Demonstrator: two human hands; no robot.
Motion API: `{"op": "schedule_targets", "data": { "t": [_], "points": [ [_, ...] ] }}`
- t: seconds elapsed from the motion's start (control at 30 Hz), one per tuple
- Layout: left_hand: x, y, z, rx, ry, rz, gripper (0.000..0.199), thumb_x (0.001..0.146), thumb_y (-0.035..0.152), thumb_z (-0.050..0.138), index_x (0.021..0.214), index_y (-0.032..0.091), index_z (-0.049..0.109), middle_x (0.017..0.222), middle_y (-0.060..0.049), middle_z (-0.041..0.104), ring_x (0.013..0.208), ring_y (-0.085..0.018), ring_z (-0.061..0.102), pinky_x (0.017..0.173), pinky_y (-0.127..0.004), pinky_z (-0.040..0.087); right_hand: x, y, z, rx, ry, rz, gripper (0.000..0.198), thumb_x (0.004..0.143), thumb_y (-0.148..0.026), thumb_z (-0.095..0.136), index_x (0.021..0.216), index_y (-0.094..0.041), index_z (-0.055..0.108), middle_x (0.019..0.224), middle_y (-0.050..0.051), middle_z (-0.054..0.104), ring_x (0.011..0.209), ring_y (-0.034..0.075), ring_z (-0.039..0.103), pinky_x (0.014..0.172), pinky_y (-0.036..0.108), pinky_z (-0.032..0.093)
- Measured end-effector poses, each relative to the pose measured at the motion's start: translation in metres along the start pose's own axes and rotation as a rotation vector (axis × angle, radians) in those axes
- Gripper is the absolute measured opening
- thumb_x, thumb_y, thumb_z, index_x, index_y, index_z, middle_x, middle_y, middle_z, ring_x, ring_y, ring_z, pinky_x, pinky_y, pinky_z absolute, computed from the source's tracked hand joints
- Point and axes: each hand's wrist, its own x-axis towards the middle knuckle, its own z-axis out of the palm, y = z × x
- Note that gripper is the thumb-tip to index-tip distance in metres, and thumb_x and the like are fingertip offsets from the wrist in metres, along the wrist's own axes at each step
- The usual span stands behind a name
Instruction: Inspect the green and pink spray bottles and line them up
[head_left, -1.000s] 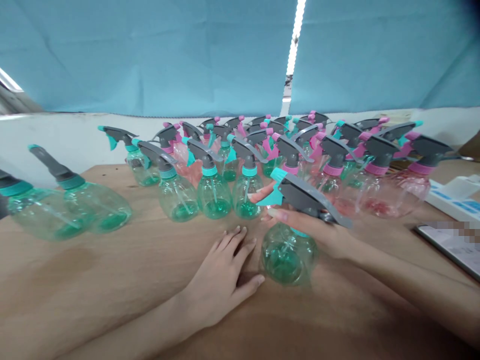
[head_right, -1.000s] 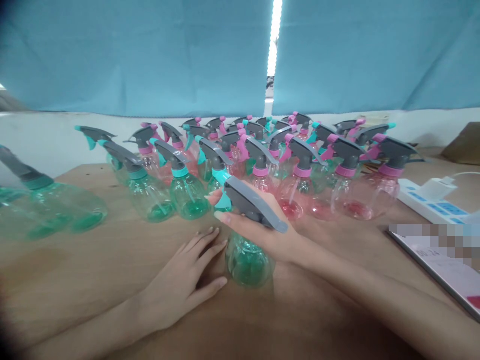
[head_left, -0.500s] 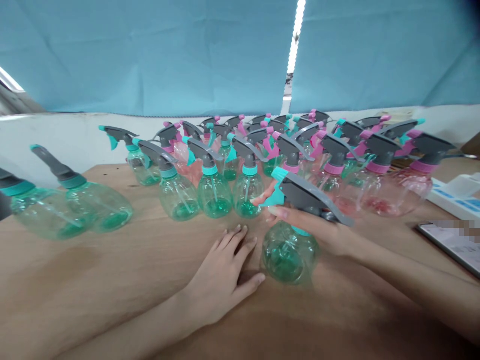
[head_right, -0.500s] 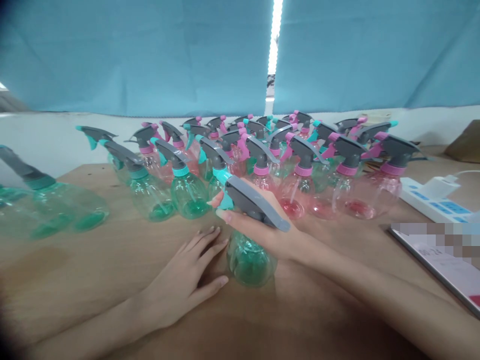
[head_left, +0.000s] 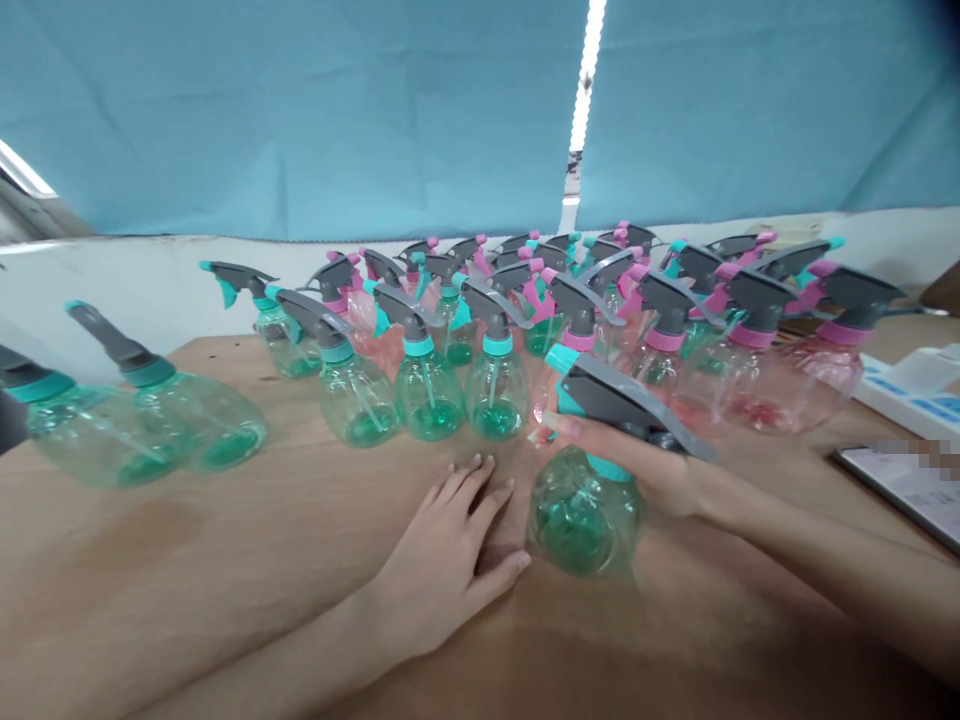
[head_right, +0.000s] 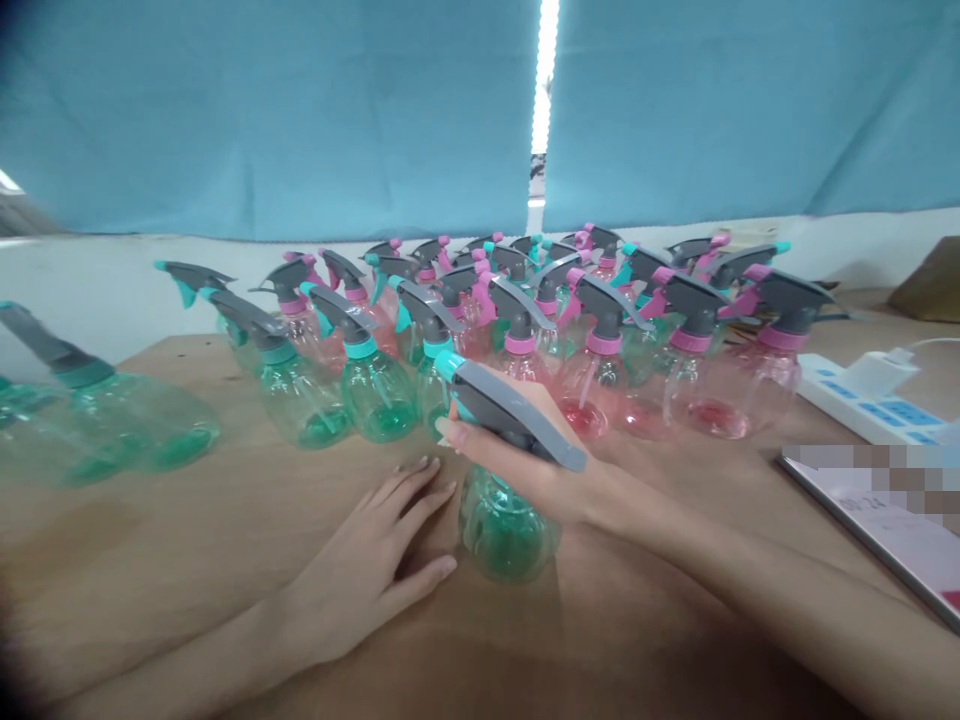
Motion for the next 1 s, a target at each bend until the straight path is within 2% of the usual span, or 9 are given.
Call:
{"op": "schedule_targets", "data": {
  "t": [0.2,0.3,0.43,0.63,0.73,0.8,1.0],
  "points": [
    [0.0,-0.001,0.0,-0.022,0.02,0.0,0.058,0.092,0.05,0.05,0.137,0.014,0.043,0.146,-0.017,0.038,0.134,-0.033,0.034,0.105,-0.051,0.033,0.001,-0.005,0.005,0.065,0.02,-0.015,0.011,0.088,-0.033,0.058,0.097,-0.027,0.058,0.078,-0.002,0.059,0.078,0.017,0.061,0.077,0.034,0.049],
    [0.0,-0.001,0.001,-0.024,0.022,0.001,0.058,0.092,0.05,0.05,0.137,0.014,0.043,0.146,-0.017,0.038,0.133,-0.033,0.034,0.105,-0.051,0.033,0.0,-0.006,0.006,0.09,0.035,-0.002,0.014,0.087,-0.028,0.059,0.101,-0.027,0.058,0.089,-0.001,0.063,0.083,0.017,0.062,0.075,0.032,0.049],
    [0.0,-0.001,0.001,-0.023,0.021,0.002,0.057,0.092,0.05,0.05,0.137,0.015,0.043,0.146,-0.017,0.038,0.134,-0.033,0.033,0.105,-0.05,0.032,0.001,-0.008,0.007,0.086,0.034,0.015,0.015,0.086,-0.027,0.059,0.101,-0.027,0.06,0.086,-0.001,0.062,0.084,0.018,0.063,0.076,0.033,0.049],
    [0.001,0.0,0.0,-0.008,-0.003,-0.01,0.058,0.093,0.05,0.049,0.137,0.013,0.043,0.147,-0.017,0.036,0.135,-0.032,0.031,0.107,-0.05,0.03,0.003,-0.011,0.008,0.07,0.062,0.017,0.024,0.083,-0.025,0.063,0.106,-0.031,0.063,0.094,0.0,0.066,0.085,0.018,0.061,0.072,0.032,0.048],
    [0.0,0.0,0.001,-0.009,0.011,-0.008,0.057,0.093,0.05,0.049,0.137,0.014,0.043,0.146,-0.017,0.037,0.135,-0.031,0.032,0.107,-0.05,0.031,0.002,-0.007,0.008,0.12,0.018,0.012,0.024,0.085,-0.028,0.061,0.109,-0.033,0.063,0.089,0.0,0.067,0.087,0.019,0.061,0.075,0.034,0.049],
    [0.0,0.0,0.002,-0.011,0.016,-0.005,0.058,0.092,0.051,0.05,0.136,0.014,0.043,0.146,-0.017,0.038,0.135,-0.031,0.032,0.107,-0.05,0.031,0.001,-0.004,0.008,0.159,0.001,0.011,0.026,0.086,-0.031,0.061,0.112,-0.033,0.061,0.087,-0.001,0.067,0.083,0.018,0.061,0.078,0.036,0.048],
    [0.0,0.0,0.002,-0.011,0.026,0.006,0.058,0.093,0.05,0.049,0.136,0.012,0.043,0.145,-0.018,0.039,0.135,-0.031,0.032,0.108,-0.05,0.029,0.002,-0.002,0.008,0.1,0.034,0.047,0.032,0.084,-0.032,0.063,0.116,-0.031,0.059,0.079,-0.001,0.064,0.068,0.016,0.058,0.064,0.032,0.048]
  ]
}}
